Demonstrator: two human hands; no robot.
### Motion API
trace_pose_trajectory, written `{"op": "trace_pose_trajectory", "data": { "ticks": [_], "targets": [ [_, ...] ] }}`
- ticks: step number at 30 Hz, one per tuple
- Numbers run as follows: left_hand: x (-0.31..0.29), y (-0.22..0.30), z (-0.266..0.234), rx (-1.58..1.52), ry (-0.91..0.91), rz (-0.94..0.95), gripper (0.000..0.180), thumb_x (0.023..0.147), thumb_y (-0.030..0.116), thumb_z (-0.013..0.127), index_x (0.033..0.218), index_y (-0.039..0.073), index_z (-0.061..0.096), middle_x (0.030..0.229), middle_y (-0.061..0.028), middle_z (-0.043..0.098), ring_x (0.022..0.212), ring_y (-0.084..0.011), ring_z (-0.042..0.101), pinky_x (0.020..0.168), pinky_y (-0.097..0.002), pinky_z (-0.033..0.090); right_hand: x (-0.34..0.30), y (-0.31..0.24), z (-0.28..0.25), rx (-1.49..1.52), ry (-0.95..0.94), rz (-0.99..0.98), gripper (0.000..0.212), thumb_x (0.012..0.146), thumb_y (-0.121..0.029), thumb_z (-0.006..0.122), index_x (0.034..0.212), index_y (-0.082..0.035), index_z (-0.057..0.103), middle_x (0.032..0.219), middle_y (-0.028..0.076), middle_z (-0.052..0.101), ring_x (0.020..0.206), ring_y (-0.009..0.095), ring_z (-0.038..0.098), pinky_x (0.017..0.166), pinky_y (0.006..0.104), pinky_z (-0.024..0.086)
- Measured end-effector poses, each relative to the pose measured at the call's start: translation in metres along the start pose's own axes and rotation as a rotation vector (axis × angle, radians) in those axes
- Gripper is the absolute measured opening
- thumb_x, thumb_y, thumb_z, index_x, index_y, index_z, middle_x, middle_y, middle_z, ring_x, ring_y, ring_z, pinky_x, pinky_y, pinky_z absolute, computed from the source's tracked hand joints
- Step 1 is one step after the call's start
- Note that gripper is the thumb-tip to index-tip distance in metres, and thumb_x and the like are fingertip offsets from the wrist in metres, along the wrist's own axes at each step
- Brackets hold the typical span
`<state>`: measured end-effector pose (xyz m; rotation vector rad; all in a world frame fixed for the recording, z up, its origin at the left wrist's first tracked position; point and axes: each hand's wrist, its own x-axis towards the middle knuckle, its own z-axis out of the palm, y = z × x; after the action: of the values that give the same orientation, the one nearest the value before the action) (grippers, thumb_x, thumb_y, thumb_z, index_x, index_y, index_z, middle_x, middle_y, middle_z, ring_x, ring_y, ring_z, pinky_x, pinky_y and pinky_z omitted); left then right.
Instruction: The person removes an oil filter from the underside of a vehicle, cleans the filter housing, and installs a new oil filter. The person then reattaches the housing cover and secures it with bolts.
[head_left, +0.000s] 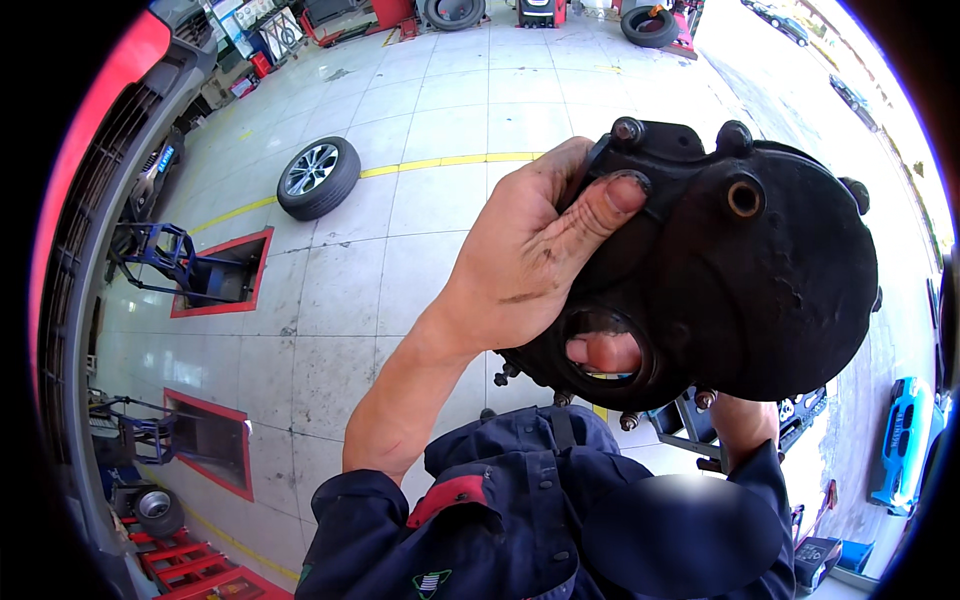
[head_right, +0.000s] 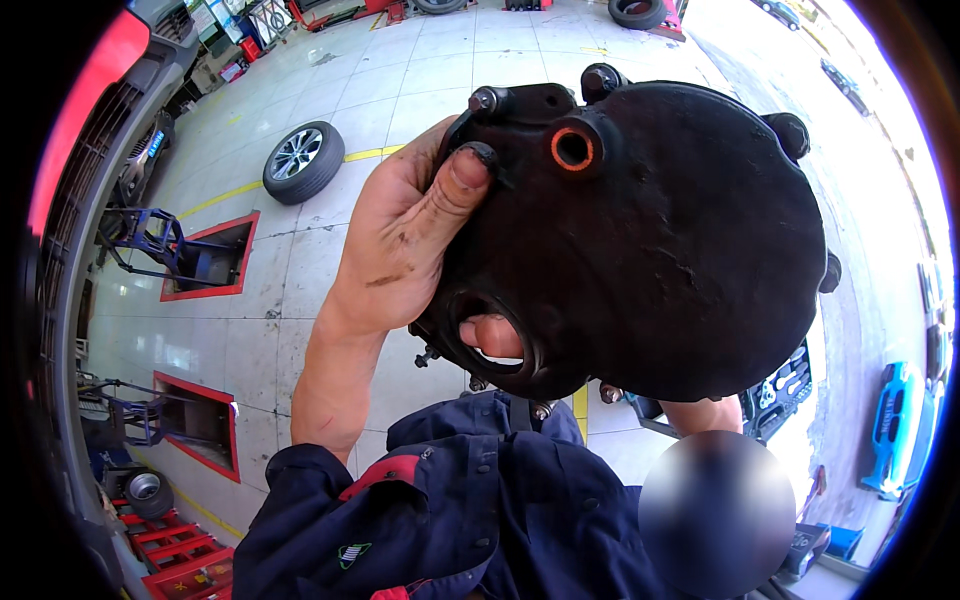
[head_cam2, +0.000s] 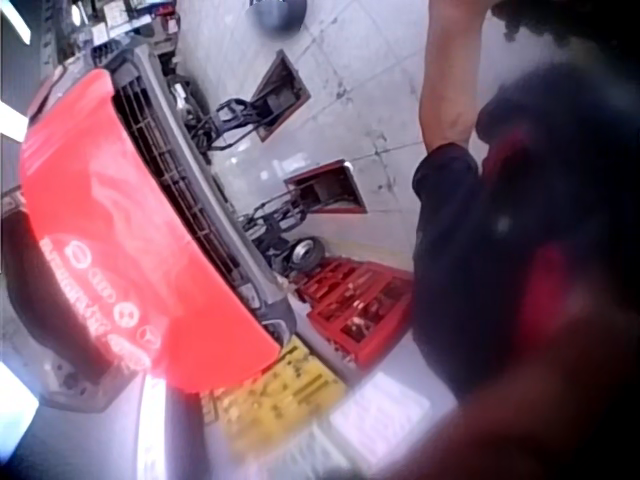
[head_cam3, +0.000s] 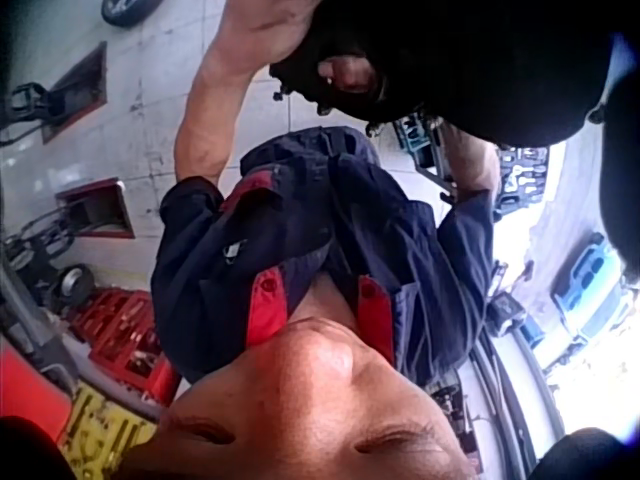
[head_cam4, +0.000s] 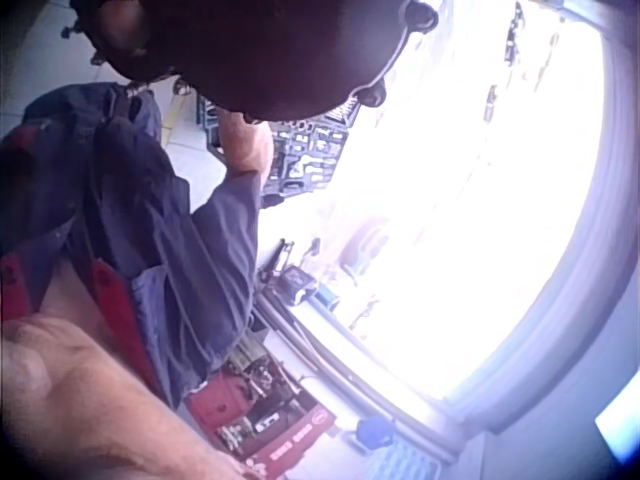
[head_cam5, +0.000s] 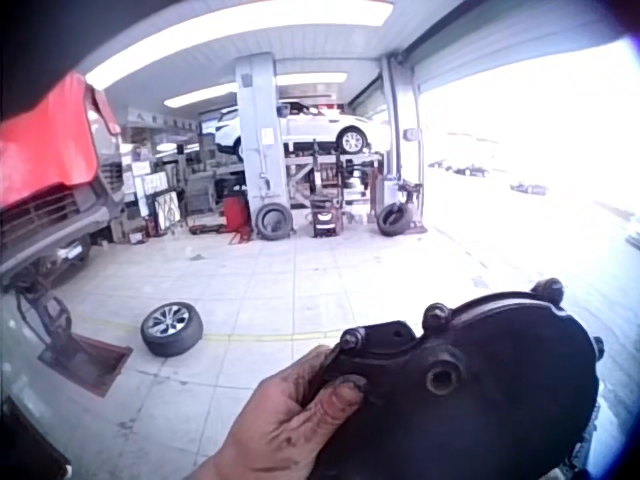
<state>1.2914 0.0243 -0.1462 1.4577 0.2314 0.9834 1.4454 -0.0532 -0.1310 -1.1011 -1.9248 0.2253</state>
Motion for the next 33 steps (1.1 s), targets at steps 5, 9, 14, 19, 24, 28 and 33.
{"op": "trace_pose_trajectory", "data": {
  "ticks": [5, 9, 14, 19, 24, 28, 33],
  "targets": [
    [0.000, 0.001, 0.004, -0.002, 0.001, -0.040, 0.044, 0.098, 0.040, 0.064, 0.112, -0.002, 0.062, 0.094, -0.0007, 0.064, 0.087, -0.0069, 0.052, 0.080, -0.0228, 0.045, -0.001, -0.001, -0.004, -0.007, -0.016, 0.003, 0.040, 0.104, -0.027, 0.047, 0.127, 0.004, 0.055, 0.116, 0.016, 0.066, 0.100, 0.024, 0.069, 0.087, 0.0362, 0.058],
    [0.002, 0.004, 0.005, 0.015, -0.011, -0.059, 0.044, 0.098, 0.040, 0.064, 0.111, -0.002, 0.062, 0.094, -0.0010, 0.064, 0.087, -0.0070, 0.053, 0.081, -0.0227, 0.045, 0.000, -0.001, -0.006, -0.019, -0.021, 0.001, 0.039, 0.104, -0.027, 0.047, 0.127, 0.004, 0.055, 0.116, 0.016, 0.066, 0.100, 0.024, 0.069, 0.086, 0.0361, 0.058],
    [-0.001, -0.001, 0.002, 0.053, -0.011, -0.048, 0.043, 0.098, 0.039, 0.064, 0.112, -0.002, 0.063, 0.096, -0.0014, 0.064, 0.089, -0.0071, 0.053, 0.083, -0.0226, 0.045, 0.001, 0.000, -0.004, -0.017, -0.040, -0.004, 0.039, 0.104, -0.028, 0.047, 0.126, 0.004, 0.055, 0.116, 0.016, 0.067, 0.099, 0.024, 0.069, 0.085, 0.0359, 0.059],
    [0.000, 0.004, 0.006, 0.000, -0.003, -0.064, 0.043, 0.099, 0.039, 0.064, 0.115, -0.002, 0.063, 0.096, -0.0016, 0.064, 0.090, -0.0074, 0.053, 0.084, -0.0228, 0.045, 0.003, -0.004, -0.006, -0.036, -0.056, 0.000, 0.039, 0.104, -0.028, 0.046, 0.126, 0.004, 0.055, 0.115, 0.016, 0.067, 0.098, 0.024, 0.070, 0.084, 0.0357, 0.059],
    [-0.003, 0.003, 0.003, 0.033, -0.013, -0.045, 0.043, 0.098, 0.039, 0.064, 0.114, -0.001, 0.063, 0.096, -0.0013, 0.064, 0.089, -0.0076, 0.053, 0.083, -0.0231, 0.044, 0.004, -0.004, -0.006, -0.040, -0.081, 0.005, 0.039, 0.104, -0.028, 0.046, 0.126, 0.004, 0.055, 0.115, 0.016, 0.067, 0.098, 0.024, 0.070, 0.083, 0.0355, 0.060],
    [-0.007, 0.007, 0.007, -0.010, 0.022, -0.082, 0.043, 0.098, 0.039, 0.065, 0.111, -0.001, 0.063, 0.095, -0.0010, 0.064, 0.088, -0.0076, 0.053, 0.083, -0.0235, 0.044, 0.003, -0.007, -0.007, -0.050, -0.107, 0.020, 0.039, 0.104, -0.028, 0.046, 0.126, 0.003, 0.055, 0.114, 0.016, 0.067, 0.097, 0.024, 0.070, 0.083, 0.0353, 0.060],
    [-0.007, 0.004, 0.005, -0.005, 0.006, -0.122, 0.043, 0.097, 0.040, 0.066, 0.112, -0.001, 0.063, 0.096, -0.0012, 0.064, 0.090, -0.0079, 0.053, 0.085, -0.0239, 0.045, 0.004, -0.008, -0.009, -0.054, -0.132, 0.024, 0.039, 0.105, -0.028, 0.045, 0.125, 0.003, 0.055, 0.114, 0.016, 0.067, 0.097, 0.024, 0.070, 0.082, 0.0351, 0.060]
  ]
}}
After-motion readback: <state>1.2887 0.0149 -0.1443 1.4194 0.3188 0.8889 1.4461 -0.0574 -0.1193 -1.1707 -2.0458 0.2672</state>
